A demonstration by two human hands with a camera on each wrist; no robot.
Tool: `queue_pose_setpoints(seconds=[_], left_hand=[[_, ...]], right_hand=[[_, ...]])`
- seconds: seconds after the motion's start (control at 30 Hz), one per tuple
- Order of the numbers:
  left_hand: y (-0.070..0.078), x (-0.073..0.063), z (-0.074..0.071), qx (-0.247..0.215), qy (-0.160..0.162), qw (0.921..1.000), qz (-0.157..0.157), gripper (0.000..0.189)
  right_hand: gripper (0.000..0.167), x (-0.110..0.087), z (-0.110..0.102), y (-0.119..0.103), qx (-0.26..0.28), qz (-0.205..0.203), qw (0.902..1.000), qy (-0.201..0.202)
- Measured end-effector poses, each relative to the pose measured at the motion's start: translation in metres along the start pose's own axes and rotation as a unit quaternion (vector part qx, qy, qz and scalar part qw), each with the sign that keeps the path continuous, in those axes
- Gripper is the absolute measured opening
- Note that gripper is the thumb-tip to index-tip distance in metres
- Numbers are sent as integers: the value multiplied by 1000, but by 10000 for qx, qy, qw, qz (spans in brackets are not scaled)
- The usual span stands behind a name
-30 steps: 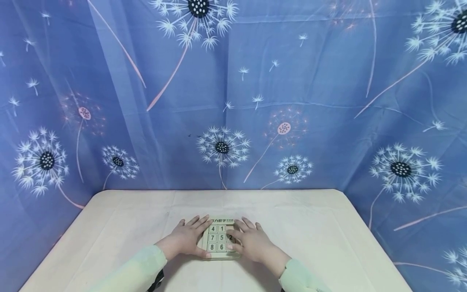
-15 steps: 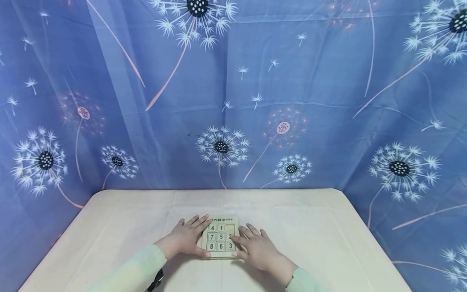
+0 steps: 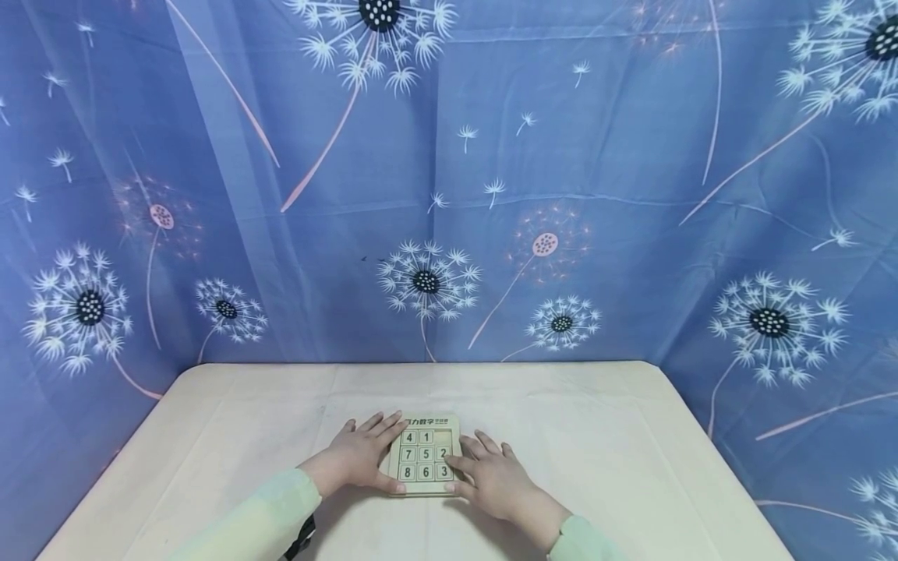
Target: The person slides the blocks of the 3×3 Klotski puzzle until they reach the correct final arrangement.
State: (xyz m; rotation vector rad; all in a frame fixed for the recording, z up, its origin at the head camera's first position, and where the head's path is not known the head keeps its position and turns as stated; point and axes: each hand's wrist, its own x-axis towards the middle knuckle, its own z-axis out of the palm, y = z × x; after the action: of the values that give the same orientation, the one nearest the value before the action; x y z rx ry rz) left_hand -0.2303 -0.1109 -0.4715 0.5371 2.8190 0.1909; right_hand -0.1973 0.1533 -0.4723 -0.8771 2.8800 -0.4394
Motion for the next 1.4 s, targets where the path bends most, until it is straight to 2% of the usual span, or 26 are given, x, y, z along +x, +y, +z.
queue_pose_setpoints(seconds=[0.97,1.4], left_hand=[[-1,1,1,-47,-28,10000,7,112],[-3,4,2,164,-82,9998,-2,111]], right_hand=[[49,17,-1,4,145,195,9996,112],[49,20,-2,4,157,291,9994,133]])
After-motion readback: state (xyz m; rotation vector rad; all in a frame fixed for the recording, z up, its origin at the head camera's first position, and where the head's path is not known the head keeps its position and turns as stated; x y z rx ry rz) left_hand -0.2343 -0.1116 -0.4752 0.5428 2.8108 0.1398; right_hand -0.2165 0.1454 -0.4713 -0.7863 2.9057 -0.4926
